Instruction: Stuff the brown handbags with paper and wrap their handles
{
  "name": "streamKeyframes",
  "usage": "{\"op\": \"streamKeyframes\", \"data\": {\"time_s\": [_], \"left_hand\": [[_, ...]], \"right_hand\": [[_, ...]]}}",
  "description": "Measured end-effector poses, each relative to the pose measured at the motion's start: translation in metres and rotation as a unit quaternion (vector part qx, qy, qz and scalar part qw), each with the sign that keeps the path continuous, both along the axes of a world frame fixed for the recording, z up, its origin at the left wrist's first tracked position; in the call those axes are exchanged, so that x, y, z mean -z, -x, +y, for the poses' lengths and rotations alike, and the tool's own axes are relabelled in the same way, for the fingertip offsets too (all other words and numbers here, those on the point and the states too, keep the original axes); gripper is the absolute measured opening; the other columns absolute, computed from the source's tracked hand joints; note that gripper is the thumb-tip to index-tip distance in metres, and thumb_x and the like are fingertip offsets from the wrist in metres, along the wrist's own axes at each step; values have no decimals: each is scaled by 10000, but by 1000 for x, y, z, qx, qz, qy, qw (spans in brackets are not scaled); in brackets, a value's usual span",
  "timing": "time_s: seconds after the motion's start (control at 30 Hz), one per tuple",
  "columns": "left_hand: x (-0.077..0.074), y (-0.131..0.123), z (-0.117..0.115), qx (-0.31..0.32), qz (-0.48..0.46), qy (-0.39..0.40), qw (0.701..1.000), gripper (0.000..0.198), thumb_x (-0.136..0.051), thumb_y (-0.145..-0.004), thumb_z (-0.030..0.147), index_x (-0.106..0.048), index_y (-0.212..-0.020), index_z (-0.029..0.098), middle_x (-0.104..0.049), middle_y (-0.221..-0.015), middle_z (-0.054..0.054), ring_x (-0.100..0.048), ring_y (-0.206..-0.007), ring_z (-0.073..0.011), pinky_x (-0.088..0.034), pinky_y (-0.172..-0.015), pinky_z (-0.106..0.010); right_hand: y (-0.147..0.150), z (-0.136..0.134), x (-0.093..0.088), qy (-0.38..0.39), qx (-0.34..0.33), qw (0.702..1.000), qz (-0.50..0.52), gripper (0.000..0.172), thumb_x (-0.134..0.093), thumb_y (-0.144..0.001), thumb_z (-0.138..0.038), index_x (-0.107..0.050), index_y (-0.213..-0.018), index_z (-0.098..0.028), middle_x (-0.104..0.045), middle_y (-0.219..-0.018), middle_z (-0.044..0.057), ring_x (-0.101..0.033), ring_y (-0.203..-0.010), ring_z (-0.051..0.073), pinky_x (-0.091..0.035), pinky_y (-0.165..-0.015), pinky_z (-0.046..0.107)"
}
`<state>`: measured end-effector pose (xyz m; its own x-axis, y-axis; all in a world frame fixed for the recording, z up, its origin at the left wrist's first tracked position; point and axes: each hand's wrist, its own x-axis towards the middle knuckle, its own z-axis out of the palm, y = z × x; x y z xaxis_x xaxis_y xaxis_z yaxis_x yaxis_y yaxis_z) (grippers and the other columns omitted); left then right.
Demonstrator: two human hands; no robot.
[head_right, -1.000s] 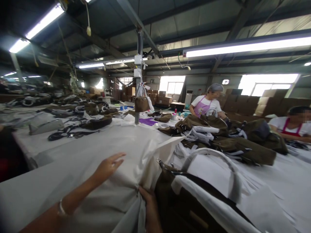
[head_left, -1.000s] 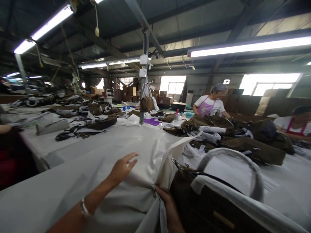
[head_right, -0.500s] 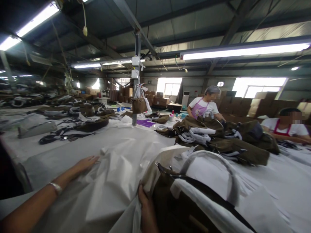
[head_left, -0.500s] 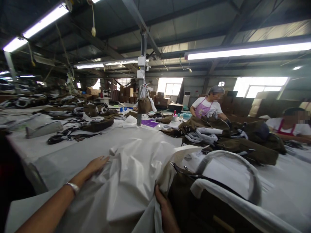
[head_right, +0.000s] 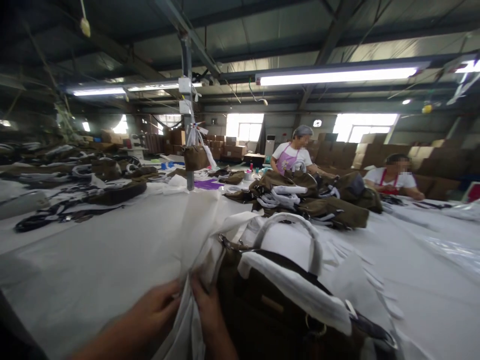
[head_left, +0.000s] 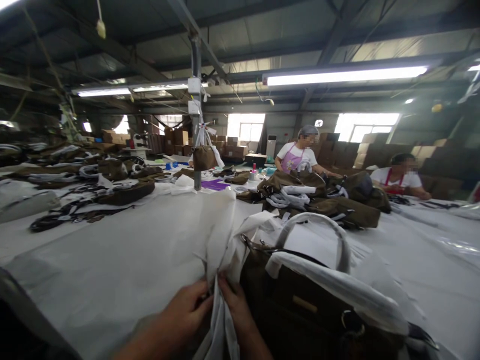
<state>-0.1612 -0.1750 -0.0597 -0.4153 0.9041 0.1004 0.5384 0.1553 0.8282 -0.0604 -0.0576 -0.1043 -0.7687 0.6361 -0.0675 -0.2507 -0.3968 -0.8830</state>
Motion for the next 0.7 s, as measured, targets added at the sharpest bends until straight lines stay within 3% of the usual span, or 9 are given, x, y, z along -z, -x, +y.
{"op": "streamKeyframes", "data": {"time_s": [0.07, 0.13, 0.23, 0.3, 0.37, 0.43, 0.5, 0.6, 0.7], "left_hand": [[-16, 23, -19, -71, 8, 55, 996, 764, -474, -855, 807, -767, -1201, 192, -809, -965, -94, -747, -974, -353, -587, -945, -427], [-16, 34, -28, -99, -21, 37, 994, 976, -490, -792, 876, -567, -1473, 180, -747, -1253, -125, -697, -1169, -366, -564, -1015, -429], [8, 23, -24, -97, -24, -30, 995, 1176, -552, -751, 879, -271, -1629, 149, -439, -1607, -150, -419, -1480, -351, -381, -1210, -431], [22, 15, -19, -154, -6, -60, 986, 1077, -555, -808, 810, -304, -1605, 129, -424, -1617, -158, -356, -1517, -336, -254, -1271, -443], [24, 22, -20, -216, -11, -73, 973, 908, -532, -855, 731, -424, -1524, 126, -531, -1537, -161, -448, -1464, -339, -270, -1267, -461], [14, 46, -30, -266, -11, -65, 962, 742, -507, -868, 667, -560, -1388, 141, -648, -1403, -153, -562, -1362, -357, -371, -1219, -482], [-2, 78, -46, -347, 17, -57, 936, 632, -472, -873, 632, -646, -1240, 148, -710, -1287, -168, -598, -1306, -402, -423, -1173, -537], [-20, 117, -72, -424, 45, -66, 902, 541, -416, -901, 574, -641, -1180, 168, -701, -1292, -168, -510, -1383, -435, -370, -1192, -596], [-31, 132, -90, -457, 47, -65, 886, 530, -456, -886, 579, -610, -1241, 218, -666, -1355, -110, -481, -1407, -433, -364, -1195, -606]], "right_hand": [[-1, -3, -5, -44, 23, 999, -5, 779, -818, -686, -712, -744, -1177, -111, -749, -1209, 146, -644, -1237, 360, -467, -1099, 458], [2, -9, -9, -85, 25, 996, 0, 660, -781, -786, -622, -729, -1205, -115, -742, -1227, 139, -637, -1241, 348, -464, -1097, 451], [7, -25, -17, -175, -3, 984, 43, 452, -684, -889, -321, -678, -1309, -153, -715, -1291, 107, -629, -1255, 301, -455, -1107, 431], [8, -34, -25, -231, -29, 970, 72, 542, -664, -846, -190, -622, -1386, -191, -664, -1383, 86, -599, -1304, 276, -425, -1145, 422], [4, -37, -36, -250, -99, 958, 95, 657, -718, -808, -198, -570, -1448, -229, -588, -1487, 66, -530, -1390, 268, -381, -1187, 415], [-1, -32, -46, -252, -164, 949, 92, 662, -733, -848, -319, -547, -1480, -257, -498, -1573, 54, -465, -1452, 270, -367, -1201, 421], [-4, -23, -50, -310, -138, 940, 18, 623, -667, -922, -411, -531, -1501, -227, -408, -1630, 83, -389, -1504, 283, -328, -1226, 452], [3, -14, -36, -457, -46, 870, -181, 836, -739, -874, -436, -425, -1548, -55, -236, -1669, 220, -171, -1573, 372, -159, -1275, 549], [18, -17, -10, -538, -60, 801, -255, 1036, -779, -815, -540, -335, -1562, 24, -142, -1660, 279, -57, -1573, 421, -49, -1272, 602]]}}
